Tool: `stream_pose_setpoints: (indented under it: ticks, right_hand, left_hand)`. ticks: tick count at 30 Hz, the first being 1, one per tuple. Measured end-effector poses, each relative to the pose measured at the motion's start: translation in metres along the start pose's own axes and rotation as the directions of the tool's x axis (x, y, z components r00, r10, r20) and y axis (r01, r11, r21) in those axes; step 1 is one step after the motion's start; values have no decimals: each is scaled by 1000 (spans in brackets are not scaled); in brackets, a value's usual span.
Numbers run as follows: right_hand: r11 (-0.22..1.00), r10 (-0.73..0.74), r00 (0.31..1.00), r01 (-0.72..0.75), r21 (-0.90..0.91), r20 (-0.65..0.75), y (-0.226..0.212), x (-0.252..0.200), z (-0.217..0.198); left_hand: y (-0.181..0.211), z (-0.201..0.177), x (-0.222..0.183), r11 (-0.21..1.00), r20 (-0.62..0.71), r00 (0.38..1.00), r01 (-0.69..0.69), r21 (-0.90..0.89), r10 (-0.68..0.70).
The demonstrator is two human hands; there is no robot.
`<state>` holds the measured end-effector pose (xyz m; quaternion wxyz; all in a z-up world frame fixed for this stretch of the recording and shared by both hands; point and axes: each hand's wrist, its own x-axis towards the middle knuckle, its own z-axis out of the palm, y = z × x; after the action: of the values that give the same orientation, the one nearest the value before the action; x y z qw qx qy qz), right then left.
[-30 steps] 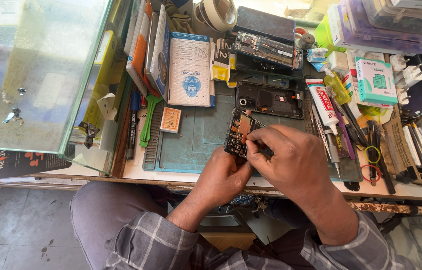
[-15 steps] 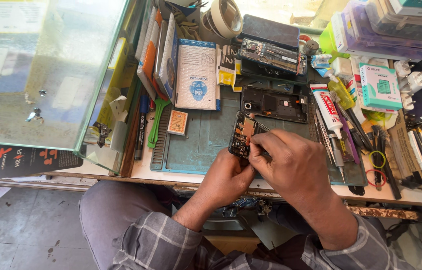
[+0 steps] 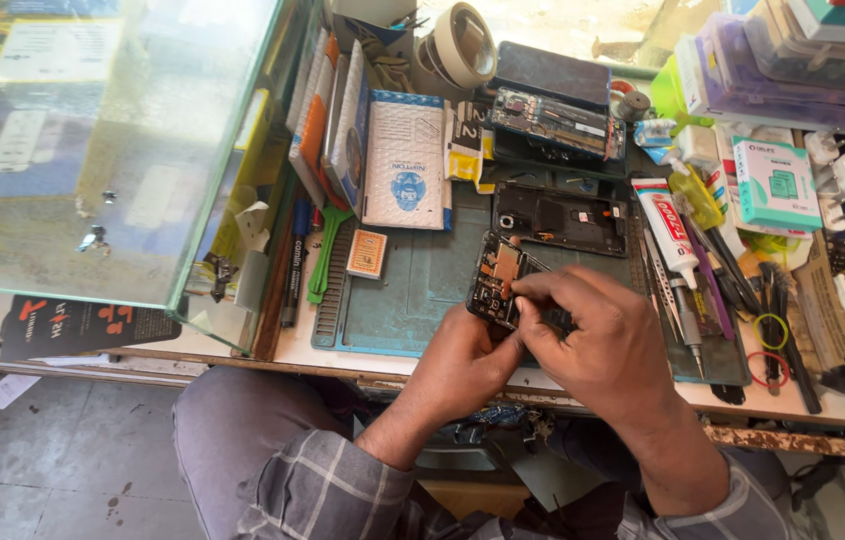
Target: The person cleans the edges of a smartphone with a wipe, then uses a metal prying tool to separate the back cover. They carefully pry around the perimeter, detach the cover, and set it aside, exposing the internal components.
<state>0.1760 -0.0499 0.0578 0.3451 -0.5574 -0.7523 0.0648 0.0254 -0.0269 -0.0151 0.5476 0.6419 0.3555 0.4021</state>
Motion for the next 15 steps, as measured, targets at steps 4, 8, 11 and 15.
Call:
stream_pose_setpoints:
  ticks: [4,8,11,15]
  right_hand:
    - [995,-56,997,51,82,53,8,-2,-3]
    - [993,16,996,-26,118,86,17,-4,-5]
    - [988,-3,995,-12,154,97,22,-7,-8]
    - [991,-99,986,86,101,135,27,-12,-21]
  left_hand:
    - [2,-1,0,999,4,999,-48,-22,49]
    - [3,-2,1,989,39,993,105,106,-110]
    - [1,-1,1,998,40,997,61,33,-62]
    - [-7,2,-1,974,73,995,86,-210,-73]
